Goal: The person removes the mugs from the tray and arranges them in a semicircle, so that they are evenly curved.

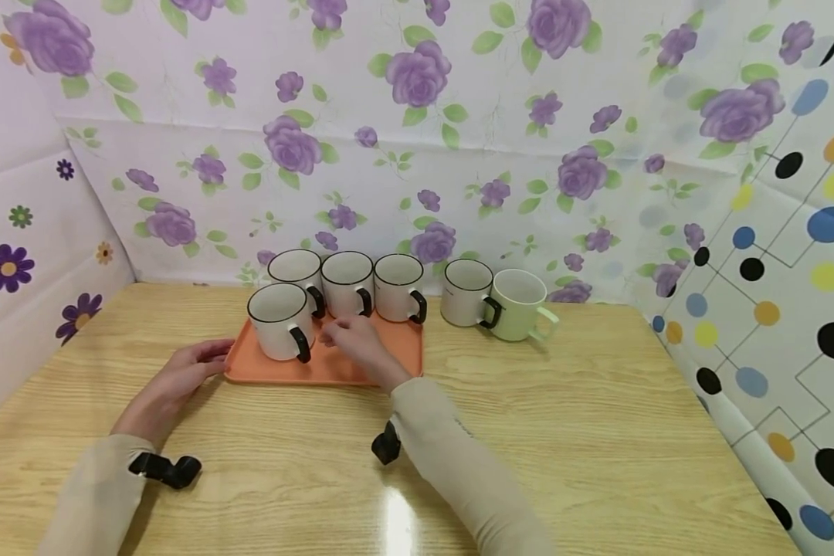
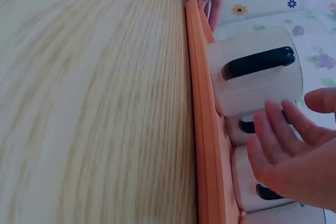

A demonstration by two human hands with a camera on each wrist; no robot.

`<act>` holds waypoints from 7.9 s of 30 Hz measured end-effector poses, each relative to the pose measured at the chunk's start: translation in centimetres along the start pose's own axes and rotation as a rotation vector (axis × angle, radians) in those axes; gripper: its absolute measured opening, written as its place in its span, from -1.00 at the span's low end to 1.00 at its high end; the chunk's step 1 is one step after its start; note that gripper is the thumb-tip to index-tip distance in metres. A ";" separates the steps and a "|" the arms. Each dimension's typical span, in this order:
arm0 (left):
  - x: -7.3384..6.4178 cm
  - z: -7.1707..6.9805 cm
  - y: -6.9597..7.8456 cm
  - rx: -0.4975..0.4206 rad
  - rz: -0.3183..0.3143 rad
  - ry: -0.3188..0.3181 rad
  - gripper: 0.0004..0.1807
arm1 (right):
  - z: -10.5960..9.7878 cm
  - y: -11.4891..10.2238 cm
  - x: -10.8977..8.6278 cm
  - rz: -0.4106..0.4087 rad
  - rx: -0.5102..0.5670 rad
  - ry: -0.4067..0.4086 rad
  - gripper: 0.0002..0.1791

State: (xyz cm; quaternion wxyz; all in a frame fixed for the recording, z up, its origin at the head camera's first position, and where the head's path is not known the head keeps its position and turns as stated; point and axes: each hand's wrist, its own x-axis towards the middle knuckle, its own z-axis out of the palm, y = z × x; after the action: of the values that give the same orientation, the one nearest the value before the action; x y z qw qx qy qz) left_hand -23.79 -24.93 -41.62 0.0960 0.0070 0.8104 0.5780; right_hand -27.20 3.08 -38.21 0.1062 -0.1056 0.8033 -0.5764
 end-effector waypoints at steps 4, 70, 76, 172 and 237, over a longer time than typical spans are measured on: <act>-0.1 -0.1 0.1 0.009 -0.007 0.007 -0.42 | 1.5 -0.4 0.6 0.007 0.060 -0.013 -0.64; -0.5 0.0 -0.3 0.052 0.045 0.037 -0.45 | -7.6 -1.6 -5.7 -0.054 0.340 -0.223 -0.48; -0.4 0.1 -0.3 0.060 0.051 0.037 -0.46 | -12.3 -3.4 -7.6 -0.087 0.344 -0.206 -0.49; -0.3 0.3 -0.1 0.032 0.019 0.034 -0.44 | -29.4 12.4 -15.0 0.027 0.227 0.139 -0.51; -0.1 0.3 -0.3 0.029 0.039 0.023 -0.45 | -11.1 3.8 0.2 -0.005 0.153 0.349 -0.58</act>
State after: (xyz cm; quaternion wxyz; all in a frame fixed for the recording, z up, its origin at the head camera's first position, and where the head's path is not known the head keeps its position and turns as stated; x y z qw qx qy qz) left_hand -23.60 -24.79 -41.93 0.0753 0.0172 0.8195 0.5678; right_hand -30.79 14.20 -38.36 -0.0285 0.0026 0.7631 -0.6457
